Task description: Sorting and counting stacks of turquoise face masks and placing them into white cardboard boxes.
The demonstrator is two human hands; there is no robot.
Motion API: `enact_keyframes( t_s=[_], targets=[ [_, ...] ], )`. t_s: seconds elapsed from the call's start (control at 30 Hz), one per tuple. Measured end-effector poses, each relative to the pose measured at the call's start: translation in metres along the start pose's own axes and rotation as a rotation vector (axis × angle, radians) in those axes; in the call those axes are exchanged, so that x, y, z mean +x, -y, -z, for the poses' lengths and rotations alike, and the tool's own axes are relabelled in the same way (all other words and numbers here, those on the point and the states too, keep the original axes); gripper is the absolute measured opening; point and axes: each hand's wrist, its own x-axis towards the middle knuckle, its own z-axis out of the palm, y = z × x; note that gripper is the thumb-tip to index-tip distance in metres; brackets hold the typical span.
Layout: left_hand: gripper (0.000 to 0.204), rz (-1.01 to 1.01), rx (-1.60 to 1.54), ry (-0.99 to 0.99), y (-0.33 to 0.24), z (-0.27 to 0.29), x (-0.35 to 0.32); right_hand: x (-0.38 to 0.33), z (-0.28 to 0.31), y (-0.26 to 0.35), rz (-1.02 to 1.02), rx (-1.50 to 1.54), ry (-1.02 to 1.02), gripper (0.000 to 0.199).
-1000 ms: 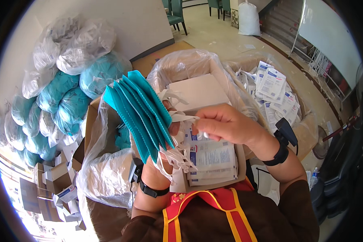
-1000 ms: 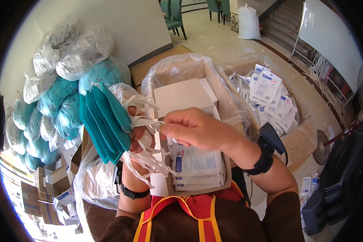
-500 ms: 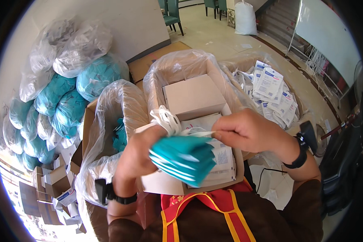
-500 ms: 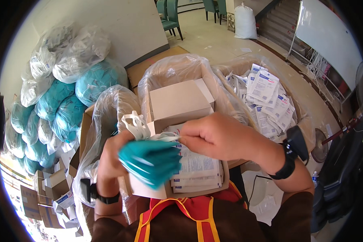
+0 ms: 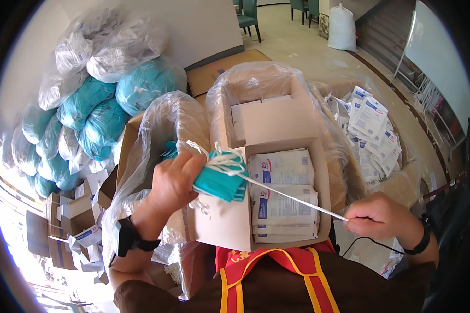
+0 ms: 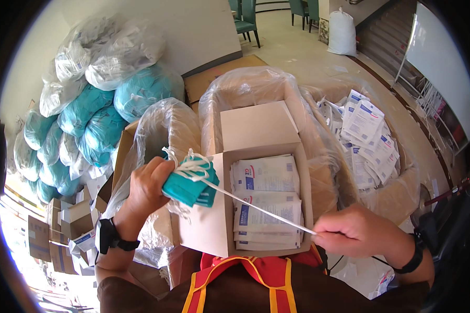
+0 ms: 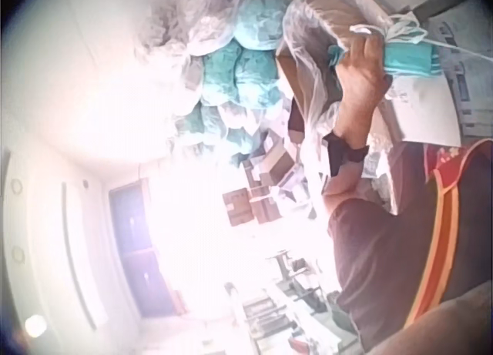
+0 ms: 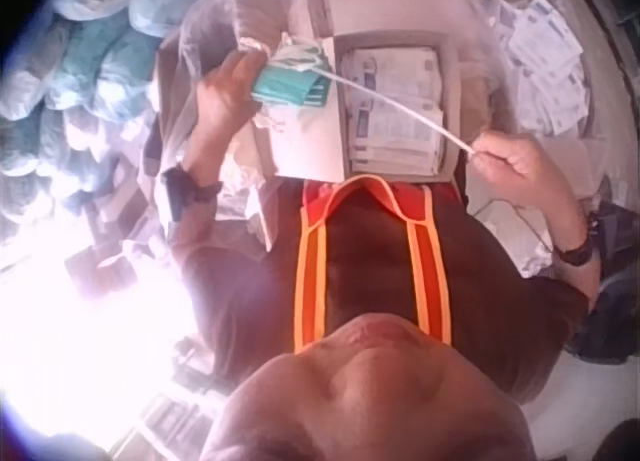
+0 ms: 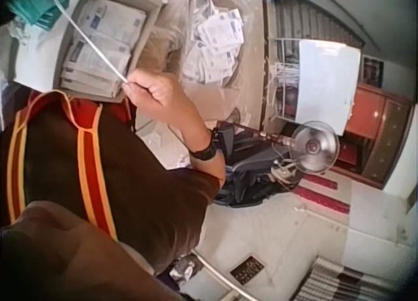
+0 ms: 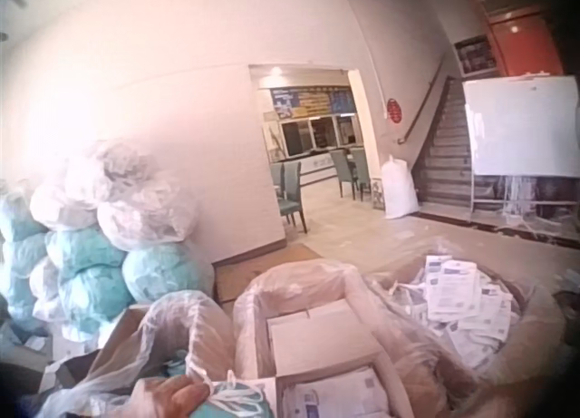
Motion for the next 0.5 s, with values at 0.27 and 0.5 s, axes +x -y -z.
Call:
enact_keyframes(
  t_s=[0.27, 0.5],
  targets=[
    [0.034, 0.741, -0.111, -0.111, 0.101, -0.004, -0.046, -0.061, 0.012, -0.016, -0.281, 0.401, -0.280, 0.013],
    [0.036, 0.559, -1.578, -0.724, 0.035, 0.006, 0.017, 0.013, -0.013, -0.039, 0.126, 1.180, -0.282, 0.032]
  ],
)
